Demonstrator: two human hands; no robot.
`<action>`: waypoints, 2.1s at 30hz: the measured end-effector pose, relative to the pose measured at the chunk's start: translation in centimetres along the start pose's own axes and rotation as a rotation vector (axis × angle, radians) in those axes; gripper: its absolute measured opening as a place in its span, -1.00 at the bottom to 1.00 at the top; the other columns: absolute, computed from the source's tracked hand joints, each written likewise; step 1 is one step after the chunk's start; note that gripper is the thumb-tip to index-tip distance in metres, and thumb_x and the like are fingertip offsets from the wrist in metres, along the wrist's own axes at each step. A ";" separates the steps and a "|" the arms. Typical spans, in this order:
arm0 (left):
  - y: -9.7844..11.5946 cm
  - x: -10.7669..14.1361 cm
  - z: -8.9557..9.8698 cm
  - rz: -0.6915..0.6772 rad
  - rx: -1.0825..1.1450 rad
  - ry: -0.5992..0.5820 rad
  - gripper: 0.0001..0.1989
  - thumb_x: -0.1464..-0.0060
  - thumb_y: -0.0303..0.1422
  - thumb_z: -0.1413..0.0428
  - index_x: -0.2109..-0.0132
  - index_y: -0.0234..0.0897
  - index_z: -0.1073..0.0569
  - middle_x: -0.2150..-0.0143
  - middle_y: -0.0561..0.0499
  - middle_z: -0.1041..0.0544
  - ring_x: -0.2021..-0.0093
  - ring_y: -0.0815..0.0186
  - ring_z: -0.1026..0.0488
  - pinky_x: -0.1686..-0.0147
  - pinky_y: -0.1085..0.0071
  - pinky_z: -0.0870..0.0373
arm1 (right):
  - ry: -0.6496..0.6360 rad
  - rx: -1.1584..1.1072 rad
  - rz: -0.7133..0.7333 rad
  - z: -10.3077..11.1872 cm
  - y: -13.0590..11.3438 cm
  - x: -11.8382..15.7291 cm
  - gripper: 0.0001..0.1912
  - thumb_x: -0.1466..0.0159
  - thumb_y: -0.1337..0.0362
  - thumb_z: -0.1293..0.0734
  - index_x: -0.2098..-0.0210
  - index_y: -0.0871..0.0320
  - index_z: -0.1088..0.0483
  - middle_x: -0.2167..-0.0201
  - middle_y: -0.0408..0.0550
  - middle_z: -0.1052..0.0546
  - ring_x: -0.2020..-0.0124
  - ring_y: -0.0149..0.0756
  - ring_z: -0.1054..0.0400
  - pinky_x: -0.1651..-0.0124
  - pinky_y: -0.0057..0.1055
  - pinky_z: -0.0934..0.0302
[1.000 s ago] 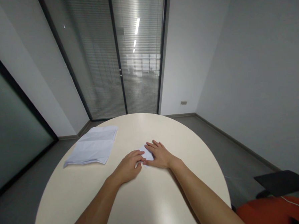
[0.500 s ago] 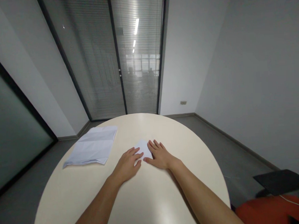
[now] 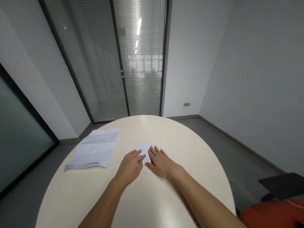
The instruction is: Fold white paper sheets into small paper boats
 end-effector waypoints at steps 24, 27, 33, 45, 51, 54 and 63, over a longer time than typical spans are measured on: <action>-0.4 0.2 -0.2 -0.007 0.064 -0.040 -0.66 -0.34 -0.36 -0.03 -0.15 -0.15 -0.58 -0.29 -0.12 -0.48 -0.31 0.06 -0.37 -0.34 0.02 -0.28 | 0.103 0.133 0.000 3.8 -1.3 0.5 -0.62 -0.41 0.00 -0.25 0.19 0.11 -0.59 0.11 0.07 -0.64 0.09 -0.11 -0.52 0.11 -0.34 -0.25; -0.5 0.2 -0.3 -0.018 0.078 -0.034 -0.66 -0.34 -0.32 -0.04 -0.15 -0.14 -0.59 -0.28 -0.11 -0.49 -0.31 0.06 -0.37 -0.34 0.01 -0.27 | 0.155 0.121 0.019 3.9 -1.1 0.4 -0.68 -0.42 0.10 -0.25 0.16 0.12 -0.59 0.07 0.08 -0.62 0.04 -0.11 -0.49 0.06 -0.32 -0.26; -1.2 0.2 -0.5 -0.002 0.138 0.014 -0.71 -0.30 -0.36 -0.10 -0.07 -0.10 -0.63 -0.24 -0.09 -0.53 -0.27 0.08 -0.40 -0.30 0.01 -0.32 | 0.183 0.113 0.106 3.6 -0.8 0.1 -0.69 -0.39 0.11 -0.32 0.02 0.09 -0.59 -0.04 0.13 -0.56 -0.05 -0.06 -0.42 -0.05 -0.25 -0.26; -1.4 -0.1 -0.4 0.054 0.182 0.015 -0.75 -0.26 -0.40 -0.13 0.01 -0.16 -0.66 -0.19 -0.10 -0.56 -0.23 0.07 -0.42 -0.29 0.02 -0.33 | 0.146 -0.043 0.180 3.2 -0.6 -0.1 -0.75 -0.33 0.26 -0.36 0.05 0.08 -0.64 -0.02 0.03 -0.60 -0.03 -0.15 -0.45 -0.06 -0.34 -0.26; -1.4 0.0 -0.3 0.074 0.212 0.011 -0.76 -0.26 -0.39 -0.13 0.02 -0.15 -0.66 -0.20 -0.08 -0.56 -0.26 0.09 -0.40 -0.30 0.04 -0.32 | 0.157 -0.011 0.175 3.2 -0.8 0.0 -0.71 -0.36 0.26 -0.32 -0.01 0.02 -0.61 -0.03 0.04 -0.58 -0.02 -0.16 -0.42 -0.04 -0.34 -0.26; -1.4 0.0 -0.3 0.086 0.209 0.006 -0.76 -0.27 -0.38 -0.13 0.03 -0.16 -0.66 -0.20 -0.08 -0.55 -0.26 0.08 -0.40 -0.30 0.04 -0.31 | 0.170 0.012 0.193 3.3 -1.2 0.1 -0.67 -0.38 0.25 -0.30 -0.08 0.00 -0.58 0.00 0.05 -0.57 0.00 -0.16 -0.42 -0.03 -0.33 -0.26; -1.7 0.1 -0.5 0.079 0.211 0.026 -0.76 -0.27 -0.38 -0.12 0.02 -0.17 -0.66 -0.20 -0.09 -0.56 -0.25 0.09 -0.40 -0.29 0.04 -0.32 | 0.118 -0.048 0.233 3.3 -1.1 -0.2 -0.76 -0.27 0.33 -0.36 0.14 0.07 -0.66 0.07 -0.02 -0.65 0.03 -0.20 -0.49 -0.02 -0.40 -0.27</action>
Point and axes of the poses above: each hand's wrist, its own x-axis away from the middle knuckle, its own z-axis out of the back of the hand, y = z × x, the point moved 8 cm from there along -x, towards the middle knuckle
